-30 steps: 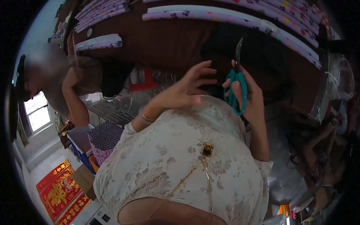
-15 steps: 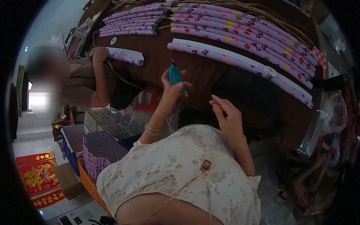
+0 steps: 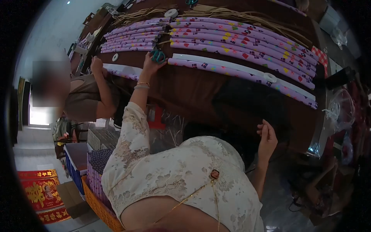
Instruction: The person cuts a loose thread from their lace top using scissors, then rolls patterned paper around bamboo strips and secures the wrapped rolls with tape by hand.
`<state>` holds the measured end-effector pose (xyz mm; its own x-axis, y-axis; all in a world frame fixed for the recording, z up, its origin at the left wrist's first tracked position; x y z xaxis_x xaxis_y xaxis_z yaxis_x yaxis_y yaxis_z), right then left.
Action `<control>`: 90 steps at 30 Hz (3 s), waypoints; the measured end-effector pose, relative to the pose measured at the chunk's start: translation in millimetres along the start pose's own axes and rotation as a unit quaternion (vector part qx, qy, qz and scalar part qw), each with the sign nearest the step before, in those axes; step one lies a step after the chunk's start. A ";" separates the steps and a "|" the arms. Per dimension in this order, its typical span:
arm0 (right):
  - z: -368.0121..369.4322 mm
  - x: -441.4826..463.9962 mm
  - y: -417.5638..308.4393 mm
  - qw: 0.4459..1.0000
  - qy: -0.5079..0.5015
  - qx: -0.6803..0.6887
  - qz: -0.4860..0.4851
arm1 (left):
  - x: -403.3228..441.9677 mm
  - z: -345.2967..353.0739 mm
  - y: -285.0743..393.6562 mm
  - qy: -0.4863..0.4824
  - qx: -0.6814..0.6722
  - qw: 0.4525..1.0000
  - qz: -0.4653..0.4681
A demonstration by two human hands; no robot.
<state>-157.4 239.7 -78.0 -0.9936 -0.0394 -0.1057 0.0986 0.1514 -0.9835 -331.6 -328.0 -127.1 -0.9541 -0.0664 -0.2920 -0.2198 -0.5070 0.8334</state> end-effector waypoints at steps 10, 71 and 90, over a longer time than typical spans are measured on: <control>-13.4 -10.6 3.0 0.998 0.060 0.004 0.022 | 28.5 -53.0 47.7 0.229 0.520 0.820 -0.075; -75.2 135.5 -64.2 0.948 0.065 -0.304 -0.060 | 24.2 400.8 -166.8 -0.411 0.650 0.618 0.161; 0.7 198.5 -43.0 0.886 -0.224 -0.402 -0.051 | 2.7 412.3 -165.0 -0.382 0.680 0.589 0.210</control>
<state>-358.8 224.6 -56.9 -0.8564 -0.4533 -0.2472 -0.2395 0.7729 -0.5876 -381.8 109.7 -71.9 -0.6809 0.7297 -0.0630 0.6044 0.6084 0.5144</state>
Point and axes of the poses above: each hand's wrist, its own x-axis towards the middle knuckle, its own z-axis out of the palm, y = z × x, the point moved 10 cm from there along x, towards the middle knuckle, and after that the axes turned 15 degrees about -y, right-handed, at the moved point
